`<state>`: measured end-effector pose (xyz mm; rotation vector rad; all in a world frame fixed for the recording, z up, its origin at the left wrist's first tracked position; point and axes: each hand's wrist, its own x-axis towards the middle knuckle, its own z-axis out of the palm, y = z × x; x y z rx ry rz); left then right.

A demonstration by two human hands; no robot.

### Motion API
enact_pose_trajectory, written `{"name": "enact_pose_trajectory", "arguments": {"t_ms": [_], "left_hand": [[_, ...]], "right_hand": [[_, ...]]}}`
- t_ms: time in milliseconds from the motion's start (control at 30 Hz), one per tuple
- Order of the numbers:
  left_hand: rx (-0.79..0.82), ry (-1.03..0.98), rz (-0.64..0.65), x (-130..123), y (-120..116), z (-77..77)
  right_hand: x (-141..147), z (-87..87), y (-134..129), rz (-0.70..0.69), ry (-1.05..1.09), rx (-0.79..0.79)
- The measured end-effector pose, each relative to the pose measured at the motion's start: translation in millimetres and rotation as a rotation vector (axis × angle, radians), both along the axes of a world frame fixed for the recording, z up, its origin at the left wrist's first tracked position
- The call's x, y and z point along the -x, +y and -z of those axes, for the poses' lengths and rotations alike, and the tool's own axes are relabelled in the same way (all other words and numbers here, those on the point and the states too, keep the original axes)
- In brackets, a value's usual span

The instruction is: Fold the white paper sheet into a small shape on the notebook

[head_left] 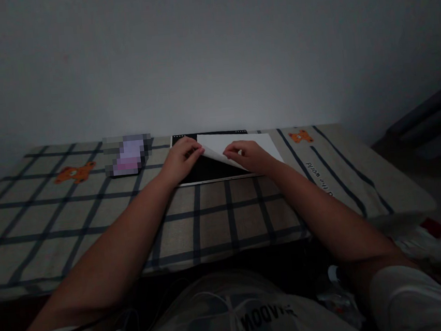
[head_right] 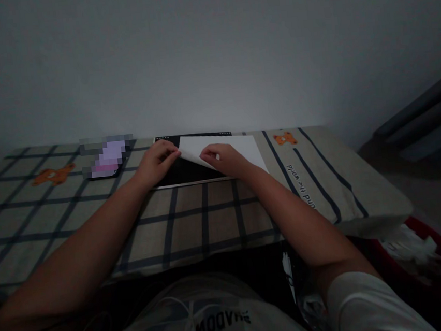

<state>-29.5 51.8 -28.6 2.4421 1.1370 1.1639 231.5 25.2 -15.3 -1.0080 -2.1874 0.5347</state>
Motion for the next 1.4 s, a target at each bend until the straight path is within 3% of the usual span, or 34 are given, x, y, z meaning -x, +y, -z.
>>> {"name": "enact_pose_trajectory", "arguments": {"t_ms": [167, 300, 533, 800, 1100, 1400], "left_hand": [[-0.027, 0.025, 0.084, 1, 0, -0.4], [-0.040, 0.045, 0.077, 2, 0, -0.8], [-0.059, 0.121, 0.138, -1, -7, -6.5], [-0.038, 0.155, 0.148, 0, -7, -6.7], [-0.034, 0.054, 0.138, -2, -12, -7.4], [-0.035, 0.076, 0.173, -2, -10, -5.1]], "right_hand": [[30, -16.6, 7, -0.068, -0.035, 0.019], [44, -11.2, 11, -0.011, 0.027, 0.031], [39, 7.2, 11, 0.003, 0.159, 0.112], [33, 5.1, 11, -0.083, 0.191, 0.168], [33, 5.4, 12, -0.060, 0.205, 0.146], [33, 9.2, 10, -0.075, 0.197, 0.161]]}}
